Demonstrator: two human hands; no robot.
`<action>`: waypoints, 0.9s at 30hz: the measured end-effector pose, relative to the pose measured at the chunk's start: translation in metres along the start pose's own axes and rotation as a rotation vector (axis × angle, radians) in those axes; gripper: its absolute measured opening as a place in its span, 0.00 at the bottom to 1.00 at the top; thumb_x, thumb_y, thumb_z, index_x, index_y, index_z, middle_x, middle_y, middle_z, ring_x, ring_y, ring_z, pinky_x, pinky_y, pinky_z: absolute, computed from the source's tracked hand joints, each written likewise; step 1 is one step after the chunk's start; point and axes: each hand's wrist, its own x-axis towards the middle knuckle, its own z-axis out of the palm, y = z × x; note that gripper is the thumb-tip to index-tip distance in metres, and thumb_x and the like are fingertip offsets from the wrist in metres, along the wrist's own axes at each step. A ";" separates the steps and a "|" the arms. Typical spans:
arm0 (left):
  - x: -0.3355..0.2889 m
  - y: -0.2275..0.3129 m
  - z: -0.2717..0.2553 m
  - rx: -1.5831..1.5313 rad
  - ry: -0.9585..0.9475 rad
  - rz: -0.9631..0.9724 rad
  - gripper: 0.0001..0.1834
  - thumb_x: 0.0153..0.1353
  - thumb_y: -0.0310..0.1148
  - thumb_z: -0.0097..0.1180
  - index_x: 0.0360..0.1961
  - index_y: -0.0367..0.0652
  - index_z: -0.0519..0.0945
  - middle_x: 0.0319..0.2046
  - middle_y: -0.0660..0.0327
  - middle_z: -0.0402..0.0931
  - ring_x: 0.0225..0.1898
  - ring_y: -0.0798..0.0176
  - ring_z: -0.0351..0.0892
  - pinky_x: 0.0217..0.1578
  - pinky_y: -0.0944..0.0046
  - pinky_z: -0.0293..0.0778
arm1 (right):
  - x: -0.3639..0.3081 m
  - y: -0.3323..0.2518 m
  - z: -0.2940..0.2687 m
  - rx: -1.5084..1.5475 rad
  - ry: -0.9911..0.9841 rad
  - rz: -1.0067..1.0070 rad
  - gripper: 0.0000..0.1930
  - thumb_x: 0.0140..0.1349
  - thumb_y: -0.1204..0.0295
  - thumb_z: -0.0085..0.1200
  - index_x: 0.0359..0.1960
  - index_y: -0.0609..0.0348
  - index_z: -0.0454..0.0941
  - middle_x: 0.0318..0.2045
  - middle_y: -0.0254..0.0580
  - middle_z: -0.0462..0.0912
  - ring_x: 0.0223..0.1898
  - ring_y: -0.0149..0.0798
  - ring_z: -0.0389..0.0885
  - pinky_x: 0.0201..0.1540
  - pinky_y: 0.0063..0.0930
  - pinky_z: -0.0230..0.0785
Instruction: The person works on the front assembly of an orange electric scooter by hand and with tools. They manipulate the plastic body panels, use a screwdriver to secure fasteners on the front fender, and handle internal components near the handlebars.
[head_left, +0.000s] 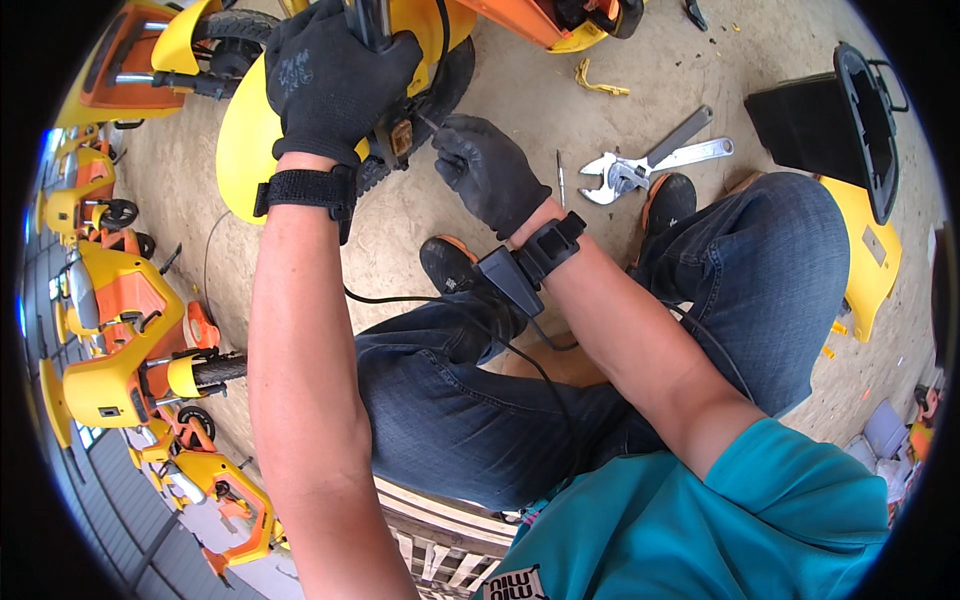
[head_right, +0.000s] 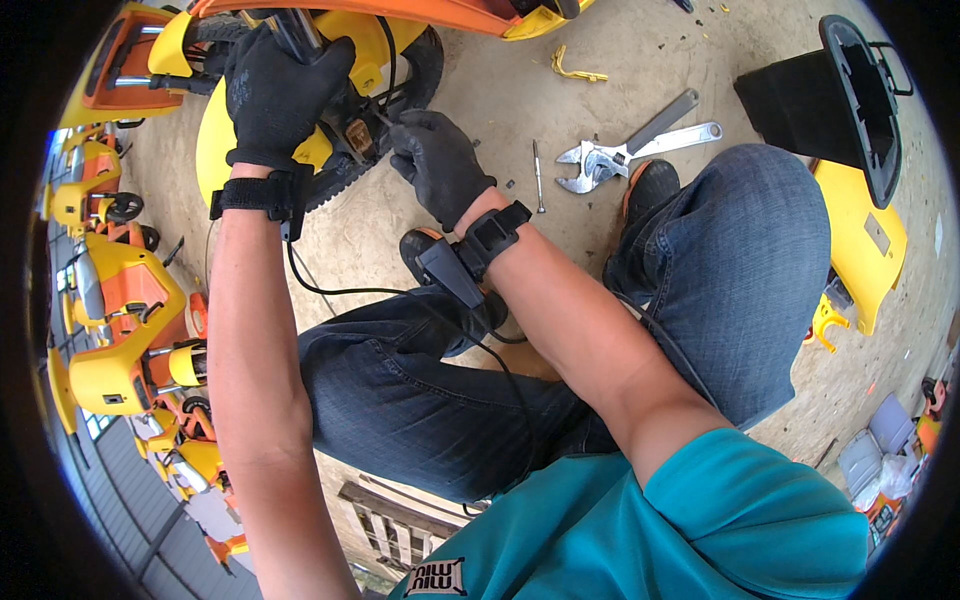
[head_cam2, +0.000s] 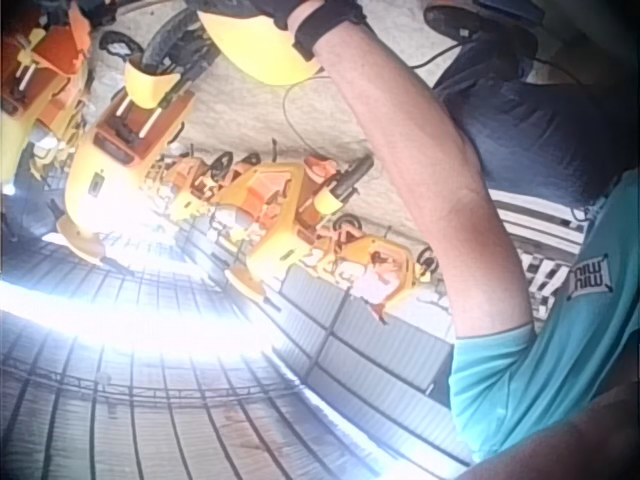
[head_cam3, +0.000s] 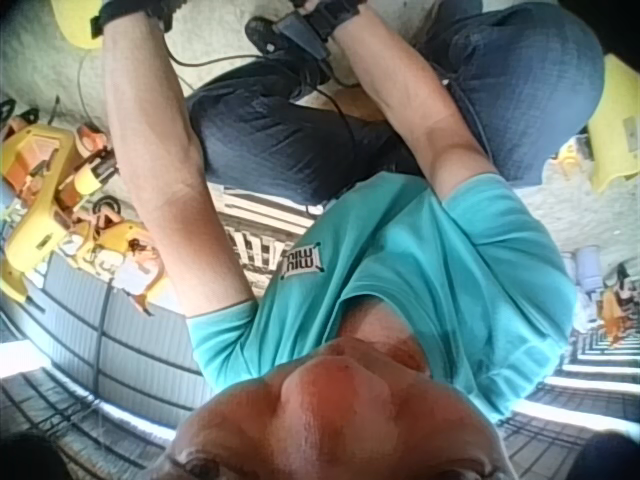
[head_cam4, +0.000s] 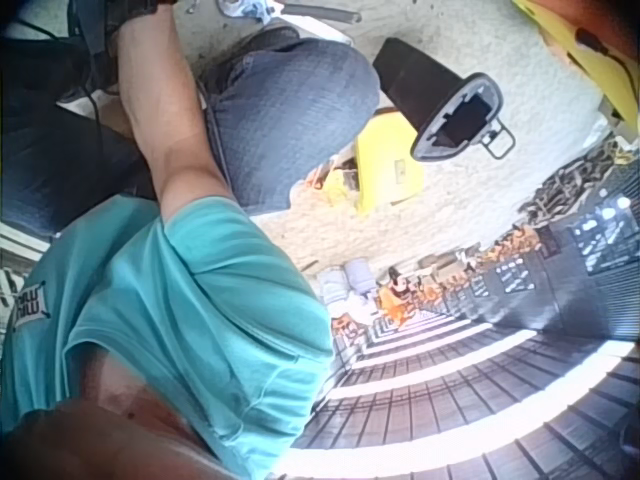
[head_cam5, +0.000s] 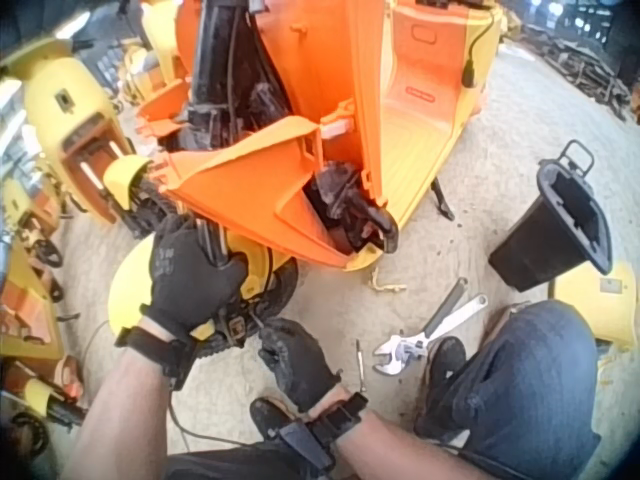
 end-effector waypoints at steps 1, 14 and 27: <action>-0.002 -0.002 0.000 0.013 0.004 0.000 0.17 0.42 0.40 0.62 0.30 0.38 0.83 0.27 0.49 0.80 0.38 0.44 0.77 0.45 0.48 0.70 | -0.005 -0.018 0.010 0.229 0.077 0.199 0.09 0.70 0.69 0.51 0.48 0.59 0.74 0.35 0.37 0.77 0.34 0.30 0.74 0.43 0.25 0.71; -0.002 -0.002 0.003 0.007 0.037 -0.009 0.17 0.41 0.40 0.62 0.30 0.38 0.83 0.28 0.48 0.80 0.38 0.43 0.77 0.43 0.48 0.71 | -0.002 -0.001 -0.010 -0.318 -0.110 -0.257 0.14 0.65 0.73 0.59 0.50 0.65 0.76 0.43 0.41 0.80 0.42 0.32 0.80 0.47 0.28 0.76; -0.004 -0.003 0.002 -0.007 0.027 -0.038 0.17 0.41 0.40 0.63 0.30 0.37 0.82 0.28 0.48 0.79 0.37 0.43 0.77 0.43 0.48 0.71 | 0.003 0.006 -0.015 0.025 -0.164 0.121 0.14 0.70 0.75 0.50 0.55 0.63 0.73 0.36 0.33 0.74 0.39 0.26 0.73 0.46 0.24 0.73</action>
